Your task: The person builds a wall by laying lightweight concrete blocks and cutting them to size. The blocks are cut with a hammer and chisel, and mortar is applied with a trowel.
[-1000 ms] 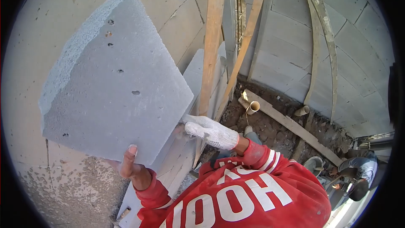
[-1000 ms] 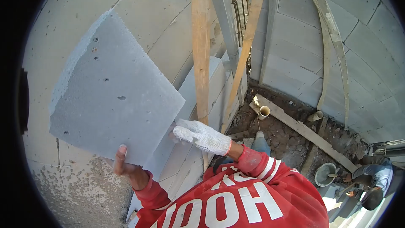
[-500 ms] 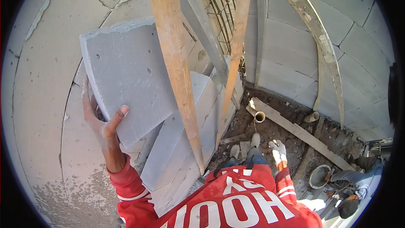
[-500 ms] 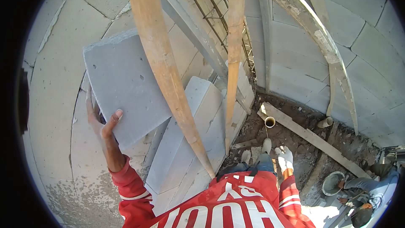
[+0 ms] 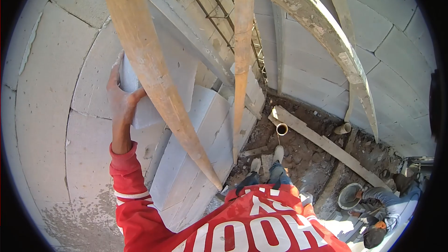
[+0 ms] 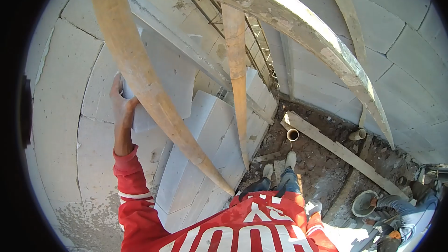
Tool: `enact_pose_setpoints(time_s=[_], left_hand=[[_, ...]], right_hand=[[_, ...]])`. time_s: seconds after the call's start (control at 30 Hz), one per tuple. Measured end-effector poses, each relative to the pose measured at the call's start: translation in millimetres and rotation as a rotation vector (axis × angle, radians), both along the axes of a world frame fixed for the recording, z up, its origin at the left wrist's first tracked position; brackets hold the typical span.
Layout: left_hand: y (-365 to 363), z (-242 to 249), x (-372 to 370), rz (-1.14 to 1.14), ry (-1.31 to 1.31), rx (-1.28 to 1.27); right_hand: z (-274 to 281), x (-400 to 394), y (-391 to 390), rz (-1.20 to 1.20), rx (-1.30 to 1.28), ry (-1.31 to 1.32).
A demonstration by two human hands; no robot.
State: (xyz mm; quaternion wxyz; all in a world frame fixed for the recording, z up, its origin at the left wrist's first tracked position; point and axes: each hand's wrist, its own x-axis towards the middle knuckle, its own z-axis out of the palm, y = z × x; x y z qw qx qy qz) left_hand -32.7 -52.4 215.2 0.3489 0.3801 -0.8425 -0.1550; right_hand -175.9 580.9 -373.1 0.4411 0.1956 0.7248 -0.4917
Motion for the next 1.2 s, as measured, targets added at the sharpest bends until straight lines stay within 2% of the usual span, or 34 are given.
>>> enact_pose_setpoints(time_s=[0.13, 0.2, 0.23, 0.33, 0.43, 0.53, 0.63, 0.7, 0.73, 0.8, 1.0, 1.2], left_hand=[[-29.1, -20.0, -9.3, 0.000, 0.040, 0.089], [-35.3, -29.9, -14.1, 0.082, -0.129, 0.205], [-38.3, -36.2, -18.9, 0.080, -0.132, 0.210], [-40.7, -49.6, -44.4, 0.003, -0.183, -0.077], [-39.0, -50.8, -65.2, -0.040, 0.012, -0.130], [-32.7, -42.6, -75.5, 0.038, -0.169, -0.039], [-14.0, -30.5, -95.5, 0.205, -0.201, 0.229], [-18.0, -29.1, -98.5, 0.083, -0.164, 0.289], [-26.3, -31.3, -100.1, 0.096, -0.149, 0.295], [-43.5, -39.6, -101.7, -0.009, -0.209, 0.151], [-57.5, -46.7, -113.4, -0.080, -0.253, 0.003], [-73.2, -48.0, -115.7, -0.171, -0.251, 0.080]], right_hand=[[-9.6, -7.1, -14.1, 0.039, -0.032, 0.083], [-6.4, -13.1, -23.4, 0.055, -0.052, 0.113], [0.1, -19.5, -26.2, 0.056, -0.031, 0.089], [-8.4, -20.8, -28.3, 0.153, 0.064, 0.182], [6.0, -15.1, -29.7, 0.063, 0.020, 0.146], [5.3, -13.9, -27.6, 0.029, 0.017, 0.101], [2.5, -18.4, -23.2, 0.026, 0.016, 0.078], [2.3, -21.5, -21.2, 0.025, 0.011, 0.062], [2.3, -24.1, -18.9, 0.027, 0.011, 0.060], [5.4, -27.5, -14.7, 0.031, 0.011, 0.052], [9.0, -36.9, -13.2, 0.045, 0.013, 0.036], [7.7, -38.4, -15.8, 0.044, 0.011, 0.022]])
